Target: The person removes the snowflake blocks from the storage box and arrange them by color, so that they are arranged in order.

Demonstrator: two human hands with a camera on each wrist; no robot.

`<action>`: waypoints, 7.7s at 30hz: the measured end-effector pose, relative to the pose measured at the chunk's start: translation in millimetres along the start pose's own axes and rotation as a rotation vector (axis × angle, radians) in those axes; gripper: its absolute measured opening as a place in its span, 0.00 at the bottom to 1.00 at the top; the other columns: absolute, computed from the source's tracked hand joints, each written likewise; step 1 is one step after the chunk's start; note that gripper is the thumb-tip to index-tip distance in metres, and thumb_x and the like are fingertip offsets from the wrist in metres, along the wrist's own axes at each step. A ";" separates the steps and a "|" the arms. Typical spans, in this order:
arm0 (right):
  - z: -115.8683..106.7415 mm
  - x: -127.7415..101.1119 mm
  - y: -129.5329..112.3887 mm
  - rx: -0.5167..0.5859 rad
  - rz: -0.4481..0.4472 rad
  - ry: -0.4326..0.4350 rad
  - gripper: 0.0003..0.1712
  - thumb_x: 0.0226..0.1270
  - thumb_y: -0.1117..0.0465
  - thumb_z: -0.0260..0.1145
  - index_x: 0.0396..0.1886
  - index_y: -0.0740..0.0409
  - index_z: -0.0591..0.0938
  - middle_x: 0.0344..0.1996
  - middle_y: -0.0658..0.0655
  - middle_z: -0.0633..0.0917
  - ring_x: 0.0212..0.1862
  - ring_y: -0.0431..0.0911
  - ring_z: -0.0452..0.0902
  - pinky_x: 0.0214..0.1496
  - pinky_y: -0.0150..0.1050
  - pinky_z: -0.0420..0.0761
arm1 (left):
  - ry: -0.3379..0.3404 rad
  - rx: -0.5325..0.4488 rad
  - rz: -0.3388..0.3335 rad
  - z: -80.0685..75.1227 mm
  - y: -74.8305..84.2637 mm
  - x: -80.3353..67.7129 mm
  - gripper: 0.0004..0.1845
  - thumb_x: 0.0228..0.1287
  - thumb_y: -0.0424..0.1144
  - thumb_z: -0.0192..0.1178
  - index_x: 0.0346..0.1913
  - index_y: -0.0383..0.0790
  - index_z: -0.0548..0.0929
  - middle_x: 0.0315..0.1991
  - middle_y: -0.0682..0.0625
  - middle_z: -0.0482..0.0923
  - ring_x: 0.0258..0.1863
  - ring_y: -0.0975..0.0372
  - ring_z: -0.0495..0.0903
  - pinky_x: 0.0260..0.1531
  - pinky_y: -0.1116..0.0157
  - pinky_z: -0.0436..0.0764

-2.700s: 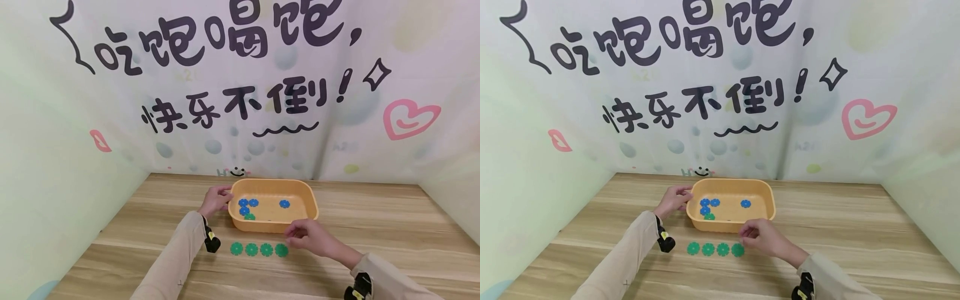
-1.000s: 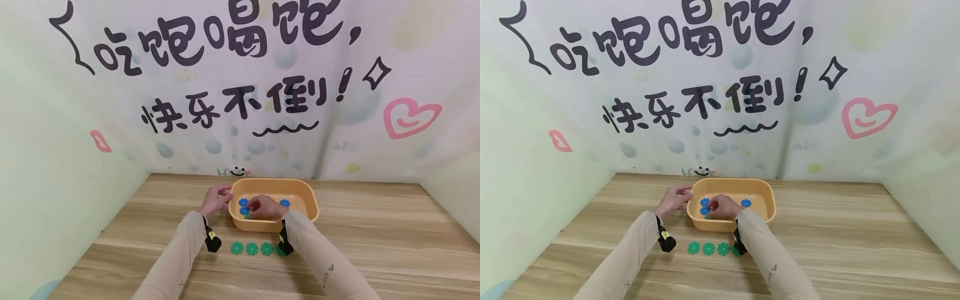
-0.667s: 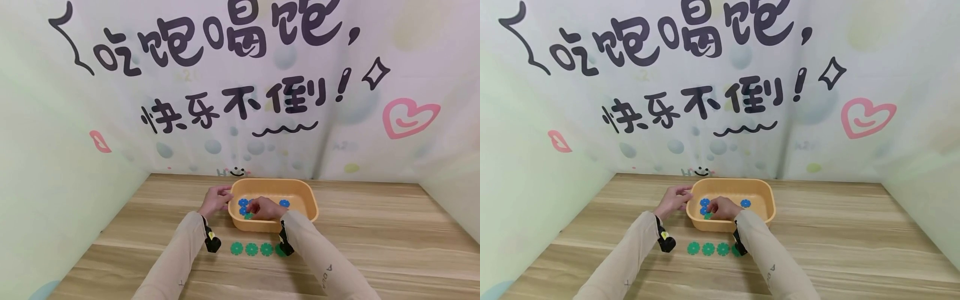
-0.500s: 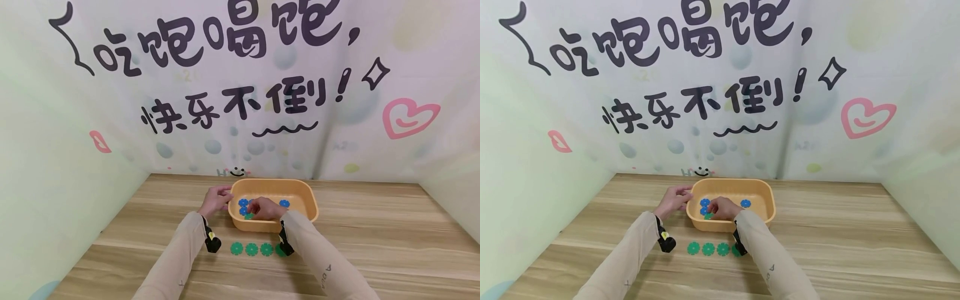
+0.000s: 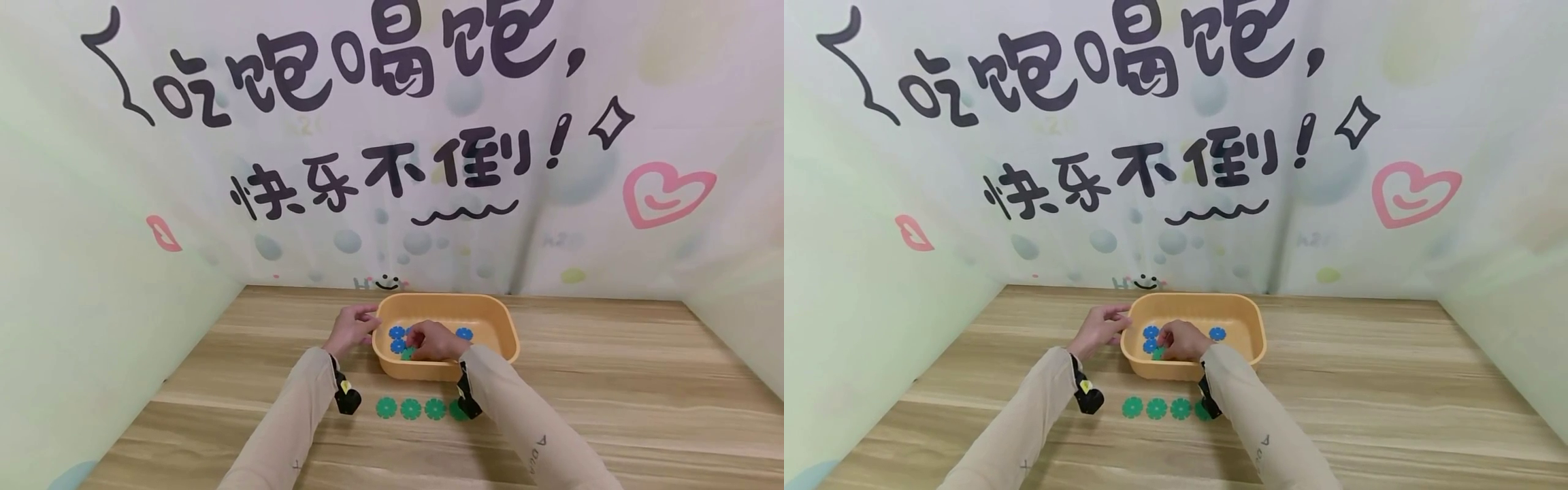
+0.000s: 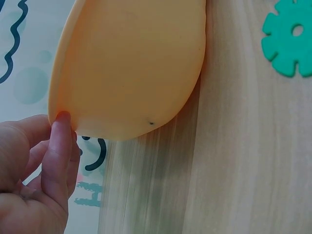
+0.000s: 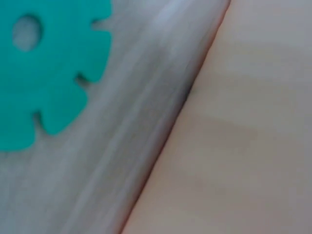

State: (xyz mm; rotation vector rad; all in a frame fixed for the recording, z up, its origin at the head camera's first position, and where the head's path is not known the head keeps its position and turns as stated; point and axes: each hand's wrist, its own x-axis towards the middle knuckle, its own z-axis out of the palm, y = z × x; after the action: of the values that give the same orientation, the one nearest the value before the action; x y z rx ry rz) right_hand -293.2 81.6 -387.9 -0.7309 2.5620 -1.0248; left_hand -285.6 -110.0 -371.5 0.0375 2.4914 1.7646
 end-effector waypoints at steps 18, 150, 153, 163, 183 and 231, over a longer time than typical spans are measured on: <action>-25.4 -29.1 -13.5 -0.024 -0.235 0.135 0.03 0.55 0.68 0.63 0.31 0.60 0.80 0.27 0.49 0.78 0.30 0.40 0.72 0.32 0.30 0.77 | 0.022 0.008 -0.012 3.7 -0.9 3.9 0.19 0.57 0.31 0.57 0.54 0.34 0.74 0.35 0.43 0.74 0.27 0.59 0.77 0.27 0.61 0.81; -76.6 -56.8 30.6 0.122 0.015 0.225 0.11 0.59 0.65 0.61 0.38 0.70 0.77 0.28 0.57 0.78 0.33 0.55 0.75 0.34 0.47 0.80 | 0.037 -0.013 -0.049 2.5 -0.3 2.0 0.20 0.57 0.32 0.57 0.54 0.36 0.74 0.34 0.43 0.73 0.34 0.51 0.78 0.32 0.57 0.81; -72.7 -50.3 34.1 0.126 0.036 0.224 0.12 0.59 0.65 0.61 0.38 0.71 0.76 0.28 0.57 0.77 0.33 0.56 0.75 0.34 0.48 0.79 | 0.035 -0.017 -0.045 2.1 -1.3 2.2 0.20 0.57 0.32 0.57 0.54 0.35 0.75 0.34 0.43 0.73 0.32 0.52 0.78 0.31 0.57 0.81; -60.8 -40.1 46.5 -0.055 0.038 0.279 0.17 0.55 0.65 0.64 0.40 0.74 0.76 0.36 0.67 0.79 0.39 0.54 0.75 0.41 0.44 0.78 | 0.033 -0.009 -0.019 3.6 -1.8 3.6 0.19 0.58 0.32 0.57 0.54 0.35 0.74 0.34 0.43 0.74 0.29 0.55 0.78 0.32 0.55 0.81; -52.0 -35.4 52.9 -0.123 0.085 0.163 0.19 0.53 0.67 0.65 0.45 0.71 0.76 0.37 0.61 0.79 0.37 0.48 0.72 0.48 0.45 0.75 | 0.036 -0.006 -0.043 3.5 -1.8 4.8 0.19 0.58 0.32 0.57 0.54 0.37 0.75 0.34 0.44 0.74 0.31 0.55 0.78 0.30 0.58 0.81; -52.5 -41.6 43.3 -0.199 0.069 0.193 0.07 0.50 0.72 0.65 0.31 0.66 0.78 0.23 0.55 0.77 0.25 0.44 0.70 0.24 0.32 0.74 | 0.046 0.013 -0.056 3.1 -3.1 3.6 0.19 0.58 0.33 0.57 0.54 0.38 0.75 0.35 0.44 0.74 0.24 0.61 0.76 0.29 0.60 0.81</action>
State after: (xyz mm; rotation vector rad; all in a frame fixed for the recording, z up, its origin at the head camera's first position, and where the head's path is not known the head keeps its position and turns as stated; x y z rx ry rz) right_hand -296.5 160.7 -378.2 -0.6132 2.8647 -0.8658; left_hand -288.8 -107.9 -375.6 -0.0715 2.5092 1.7477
